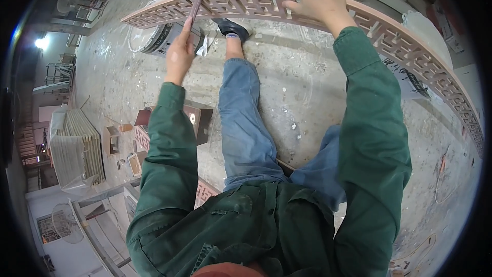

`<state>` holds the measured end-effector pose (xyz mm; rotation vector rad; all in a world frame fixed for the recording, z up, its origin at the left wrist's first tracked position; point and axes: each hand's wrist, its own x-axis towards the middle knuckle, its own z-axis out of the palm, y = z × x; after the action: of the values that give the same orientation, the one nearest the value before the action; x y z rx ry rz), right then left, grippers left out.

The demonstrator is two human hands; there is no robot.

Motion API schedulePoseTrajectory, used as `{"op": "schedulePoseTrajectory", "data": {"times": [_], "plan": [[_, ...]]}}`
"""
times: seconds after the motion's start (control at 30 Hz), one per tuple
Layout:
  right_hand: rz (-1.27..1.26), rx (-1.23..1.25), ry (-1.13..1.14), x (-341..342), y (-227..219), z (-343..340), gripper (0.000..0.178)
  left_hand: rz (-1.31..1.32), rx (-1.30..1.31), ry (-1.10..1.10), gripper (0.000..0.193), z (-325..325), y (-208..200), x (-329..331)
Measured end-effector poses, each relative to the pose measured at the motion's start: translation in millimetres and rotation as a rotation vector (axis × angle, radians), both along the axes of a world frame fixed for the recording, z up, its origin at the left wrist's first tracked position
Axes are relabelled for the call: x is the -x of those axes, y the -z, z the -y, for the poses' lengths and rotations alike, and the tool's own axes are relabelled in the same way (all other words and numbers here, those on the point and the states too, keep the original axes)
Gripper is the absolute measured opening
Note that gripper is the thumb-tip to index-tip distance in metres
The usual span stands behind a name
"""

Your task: Sand the intricate patterns and edges of a decorative wooden trim piece using sandpaper.

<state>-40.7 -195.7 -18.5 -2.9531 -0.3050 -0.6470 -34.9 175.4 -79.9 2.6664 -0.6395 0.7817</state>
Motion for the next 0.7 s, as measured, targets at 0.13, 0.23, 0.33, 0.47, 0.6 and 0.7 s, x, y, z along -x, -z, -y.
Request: {"op": "schedulePoseTrajectory", "data": {"times": [0.13,0.23,0.33,0.47,0.6,0.7], "plan": [[0.016,0.010,-0.007,-1,2,-2,0.043,-0.063,-0.114,-0.050,0.048,0,-43,-11],[0.004,0.012,-0.005,-3,-1,-7,0.042,-0.011,-0.087,-0.097,0.045,7,-36,-28],[0.012,-0.009,-0.023,-2,2,-5,0.041,0.042,-0.065,-0.155,0.046,24,-21,-26],[0.012,0.004,-0.015,1,1,3,0.041,-0.046,-0.072,-0.105,0.045,20,-27,-3],[0.030,-0.006,-0.029,-3,3,-1,0.040,-0.058,-0.074,-0.086,0.044,8,-43,-10],[0.027,0.011,-0.027,-2,1,-3,0.042,-0.032,-0.017,-0.134,0.040,34,-33,-25]]}}
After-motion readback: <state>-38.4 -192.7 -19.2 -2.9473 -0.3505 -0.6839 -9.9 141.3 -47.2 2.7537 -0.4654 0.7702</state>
